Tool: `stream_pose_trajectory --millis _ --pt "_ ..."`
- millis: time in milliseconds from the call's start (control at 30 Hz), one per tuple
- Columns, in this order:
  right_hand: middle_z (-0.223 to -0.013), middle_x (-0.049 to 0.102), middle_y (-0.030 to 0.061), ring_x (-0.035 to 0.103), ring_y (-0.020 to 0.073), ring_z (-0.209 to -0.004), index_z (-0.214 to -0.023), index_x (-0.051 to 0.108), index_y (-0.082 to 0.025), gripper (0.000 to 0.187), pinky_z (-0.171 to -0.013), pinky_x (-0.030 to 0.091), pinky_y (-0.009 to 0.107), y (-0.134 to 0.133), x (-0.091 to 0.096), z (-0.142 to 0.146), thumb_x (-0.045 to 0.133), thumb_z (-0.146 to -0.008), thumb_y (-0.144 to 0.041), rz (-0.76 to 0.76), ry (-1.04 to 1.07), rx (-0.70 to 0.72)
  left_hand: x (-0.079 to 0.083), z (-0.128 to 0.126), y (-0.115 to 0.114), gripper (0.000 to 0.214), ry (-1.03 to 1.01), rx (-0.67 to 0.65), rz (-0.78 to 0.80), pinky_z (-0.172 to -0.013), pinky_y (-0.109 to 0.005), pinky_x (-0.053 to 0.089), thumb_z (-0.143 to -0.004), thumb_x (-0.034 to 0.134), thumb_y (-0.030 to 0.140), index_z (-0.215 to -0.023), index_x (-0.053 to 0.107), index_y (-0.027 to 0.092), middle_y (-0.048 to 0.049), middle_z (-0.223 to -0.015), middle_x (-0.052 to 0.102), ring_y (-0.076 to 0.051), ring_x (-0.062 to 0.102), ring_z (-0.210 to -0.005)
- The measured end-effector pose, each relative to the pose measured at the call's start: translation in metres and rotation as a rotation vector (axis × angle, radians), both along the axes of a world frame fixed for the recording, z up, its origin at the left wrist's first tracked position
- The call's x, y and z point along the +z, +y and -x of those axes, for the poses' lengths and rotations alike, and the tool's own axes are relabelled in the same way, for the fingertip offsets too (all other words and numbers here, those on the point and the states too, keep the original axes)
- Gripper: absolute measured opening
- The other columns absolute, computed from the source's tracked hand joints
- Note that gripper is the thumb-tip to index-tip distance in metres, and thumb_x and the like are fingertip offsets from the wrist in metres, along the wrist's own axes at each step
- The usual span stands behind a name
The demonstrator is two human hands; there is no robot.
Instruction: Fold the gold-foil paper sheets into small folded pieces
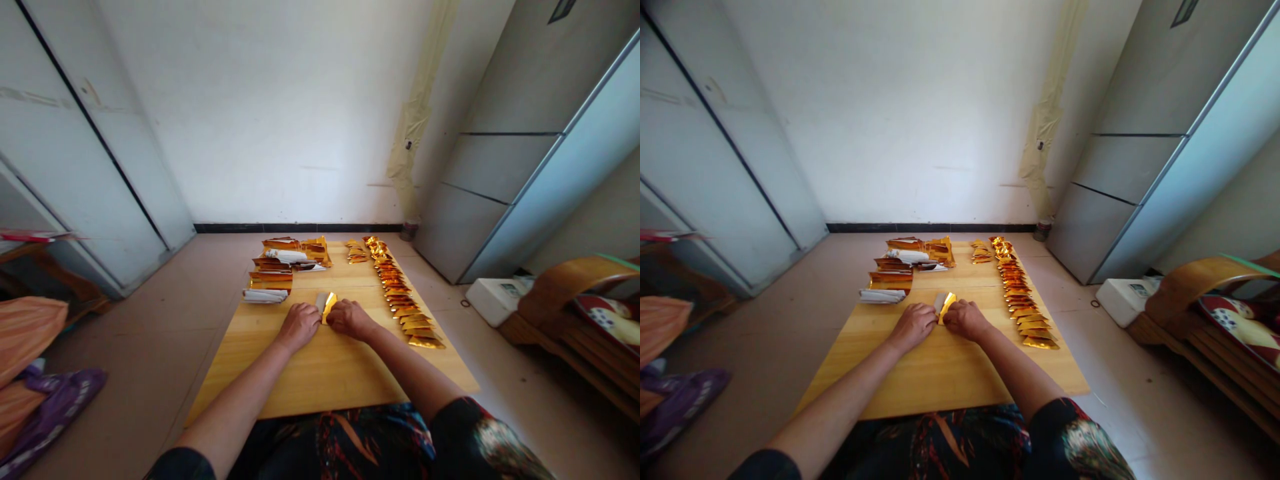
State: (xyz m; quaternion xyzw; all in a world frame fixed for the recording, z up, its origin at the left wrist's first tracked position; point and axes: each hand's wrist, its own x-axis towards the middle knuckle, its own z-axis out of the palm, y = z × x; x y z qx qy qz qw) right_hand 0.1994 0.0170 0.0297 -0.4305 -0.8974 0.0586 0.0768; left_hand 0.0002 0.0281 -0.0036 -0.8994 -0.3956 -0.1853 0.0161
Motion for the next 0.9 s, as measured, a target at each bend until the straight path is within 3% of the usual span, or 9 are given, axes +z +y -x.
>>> stream_pose_trajectory --millis 133,333,567,800,900 --pt "-0.092 0.065 0.002 0.055 0.0152 -0.084 -0.088 0.069 -0.026 0.013 -0.072 0.036 0.025 0.007 -0.01 -0.003 0.057 -0.085 -0.026 -0.068 0.048 0.057 -0.004 0.001 0.0 0.017 0.007 -0.022 -0.058 -0.077 -0.032 0.04 -0.085 0.051 0.016 -0.079 0.067 0.02 -0.0045 -0.085 0.062 -0.019 0.052 -0.088" --pt "-0.085 0.065 0.0026 0.054 0.015 -0.081 -0.084 0.069 -0.025 0.014 -0.071 0.032 0.027 0.009 -0.02 -0.003 0.056 -0.086 -0.029 -0.196 0.02 0.094 -0.004 -0.001 0.0 0.023 0.023 -0.073 -0.01 -0.076 -0.028 0.044 -0.083 0.046 0.006 -0.082 0.066 0.017 -0.0045 -0.081 0.061 -0.016 0.053 -0.081" --pt "-0.08 0.064 0.0019 0.051 0.0138 -0.077 -0.081 0.068 -0.023 0.018 -0.068 0.029 0.026 0.01 -0.029 -0.004 0.053 -0.09 -0.028 -0.255 0.039 0.081 -0.004 0.006 -0.01 0.026 -0.008 -0.082 -0.025 -0.079 -0.034 0.045 -0.082 0.049 0.01 -0.093 0.069 0.023 -0.0047 -0.089 0.066 -0.018 0.056 -0.087" --pt "-0.08 0.063 0.003 0.05 0.0139 -0.075 -0.076 0.064 -0.019 0.021 -0.066 0.032 0.025 0.014 -0.033 0.001 0.051 -0.09 -0.026 -0.234 0.087 0.009 -0.006 0.008 -0.014 0.03 -0.06 -0.009 0.051 -0.083 -0.037 0.045 -0.082 0.05 0.01 -0.097 0.07 0.026 -0.0031 -0.105 0.067 -0.02 0.058 -0.096" --pt "-0.086 0.065 0.0038 0.053 0.0144 -0.08 -0.082 0.065 -0.019 0.017 -0.072 0.035 0.026 0.012 -0.028 -0.005 0.054 -0.089 -0.028 -0.175 0.142 0.08 -0.006 0.008 -0.015 0.03 -0.061 0.007 0.083 -0.085 -0.038 0.043 -0.081 0.051 0.011 -0.098 0.07 0.027 -0.0024 -0.107 0.067 -0.02 0.057 -0.099"
